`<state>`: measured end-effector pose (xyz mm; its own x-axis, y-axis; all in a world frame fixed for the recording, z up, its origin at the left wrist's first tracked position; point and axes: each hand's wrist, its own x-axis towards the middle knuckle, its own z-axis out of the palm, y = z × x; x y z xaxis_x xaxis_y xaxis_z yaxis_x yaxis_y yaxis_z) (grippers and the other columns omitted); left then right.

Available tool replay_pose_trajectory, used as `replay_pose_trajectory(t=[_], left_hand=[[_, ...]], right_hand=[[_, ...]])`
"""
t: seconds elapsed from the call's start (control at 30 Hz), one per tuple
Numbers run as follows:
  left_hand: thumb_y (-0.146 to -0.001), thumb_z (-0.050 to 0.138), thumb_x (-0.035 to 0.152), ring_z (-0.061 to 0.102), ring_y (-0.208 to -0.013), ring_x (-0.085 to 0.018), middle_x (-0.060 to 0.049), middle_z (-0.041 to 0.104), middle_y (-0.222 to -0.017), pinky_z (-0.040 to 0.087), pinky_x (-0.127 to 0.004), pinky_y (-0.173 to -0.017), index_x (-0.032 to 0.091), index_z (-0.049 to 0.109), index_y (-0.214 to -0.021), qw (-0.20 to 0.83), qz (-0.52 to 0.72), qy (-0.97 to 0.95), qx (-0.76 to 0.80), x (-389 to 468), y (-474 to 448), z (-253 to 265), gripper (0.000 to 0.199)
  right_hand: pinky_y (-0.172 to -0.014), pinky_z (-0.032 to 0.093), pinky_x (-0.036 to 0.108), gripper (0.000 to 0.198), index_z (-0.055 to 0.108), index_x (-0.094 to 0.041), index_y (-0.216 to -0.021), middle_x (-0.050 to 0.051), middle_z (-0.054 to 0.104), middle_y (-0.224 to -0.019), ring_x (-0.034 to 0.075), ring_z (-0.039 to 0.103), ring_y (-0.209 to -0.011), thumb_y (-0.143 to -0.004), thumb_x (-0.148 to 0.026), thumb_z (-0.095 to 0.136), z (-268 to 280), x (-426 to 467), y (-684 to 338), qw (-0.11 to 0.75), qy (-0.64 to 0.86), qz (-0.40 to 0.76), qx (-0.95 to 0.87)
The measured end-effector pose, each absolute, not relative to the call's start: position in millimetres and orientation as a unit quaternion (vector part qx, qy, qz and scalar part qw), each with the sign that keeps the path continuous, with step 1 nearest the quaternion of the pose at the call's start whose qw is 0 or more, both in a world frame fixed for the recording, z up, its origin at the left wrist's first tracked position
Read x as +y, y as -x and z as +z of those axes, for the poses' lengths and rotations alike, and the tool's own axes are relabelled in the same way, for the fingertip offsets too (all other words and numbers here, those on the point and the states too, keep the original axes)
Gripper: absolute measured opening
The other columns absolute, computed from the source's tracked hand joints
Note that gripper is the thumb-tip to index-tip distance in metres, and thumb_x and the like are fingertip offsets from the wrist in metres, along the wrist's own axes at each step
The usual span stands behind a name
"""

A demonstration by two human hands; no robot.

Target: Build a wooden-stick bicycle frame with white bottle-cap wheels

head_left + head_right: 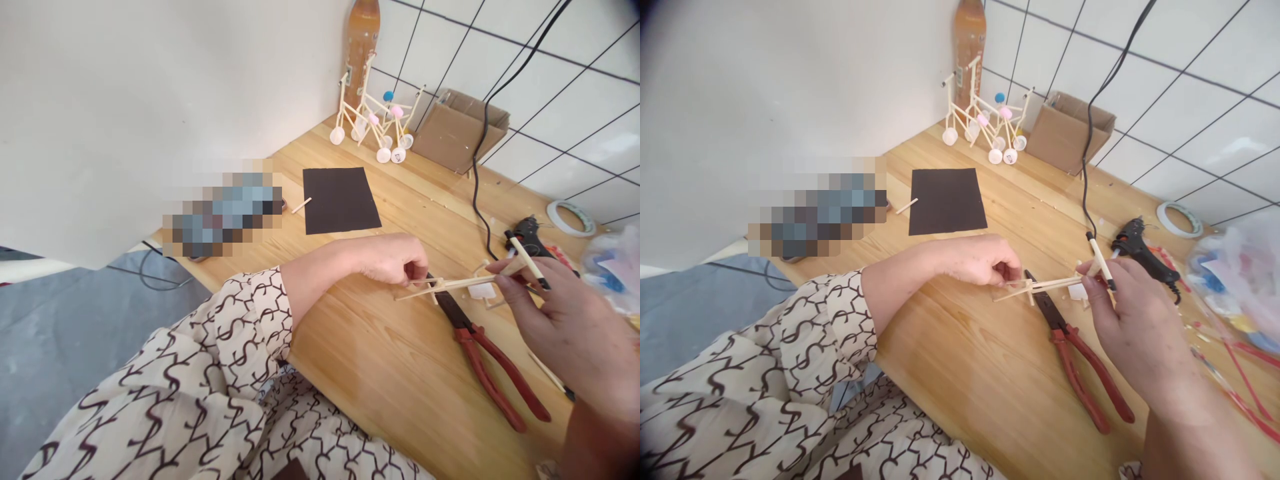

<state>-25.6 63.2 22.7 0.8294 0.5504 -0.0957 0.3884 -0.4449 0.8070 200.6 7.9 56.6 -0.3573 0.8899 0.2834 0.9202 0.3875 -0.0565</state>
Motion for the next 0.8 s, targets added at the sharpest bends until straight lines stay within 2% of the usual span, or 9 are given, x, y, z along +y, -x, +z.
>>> replay_pose_trajectory(t=[0.17,0.43,0.6,0.8], left_hand=[[-0.069,0.057,-0.001,0.059,-0.067,-0.011,-0.003,0.070,-0.080,0.040,-0.021,-0.061,0.011,0.070,-0.084,0.457,0.087,-0.837,0.288,62.6,25.8,22.6,0.023],[-0.068,0.057,-0.002,0.059,-0.069,-0.011,-0.003,0.070,-0.081,0.041,-0.021,-0.063,0.012,0.071,-0.084,0.471,0.085,-0.830,0.288,61.5,26.6,23.8,0.025],[-0.068,0.058,-0.001,0.059,-0.067,-0.011,-0.003,0.069,-0.078,0.042,-0.021,-0.062,0.012,0.071,-0.082,0.462,0.094,-0.835,0.283,62.0,26.2,21.0,0.023],[-0.069,0.058,-0.001,0.060,-0.068,-0.011,-0.003,0.070,-0.079,0.042,-0.021,-0.062,0.012,0.071,-0.085,0.464,0.087,-0.833,0.289,61.2,25.4,22.0,0.024]], right_hand=[[-0.047,0.034,0.028,0.020,0.062,-0.024,-0.088,0.003,0.060,-0.072,0.018,0.052,-0.052,-0.086,-0.033,0.045,57.5,5.7,-201.6,0.126,0.561,-0.050,-0.817],[-0.049,0.036,0.028,0.019,0.062,-0.023,-0.089,0.004,0.064,-0.079,0.019,0.058,-0.060,-0.086,-0.031,0.045,58.4,4.5,-199.8,0.138,0.556,-0.052,-0.818],[-0.052,0.039,0.028,0.017,0.061,-0.023,-0.087,0.003,0.064,-0.077,0.019,0.061,-0.065,-0.086,-0.031,0.046,57.9,4.3,-200.2,0.140,0.559,-0.044,-0.816],[-0.060,0.045,0.030,0.018,0.060,-0.023,-0.089,0.004,0.065,-0.084,0.021,0.063,-0.073,-0.087,-0.034,0.046,58.3,3.8,-203.1,0.147,0.562,-0.020,-0.814]])
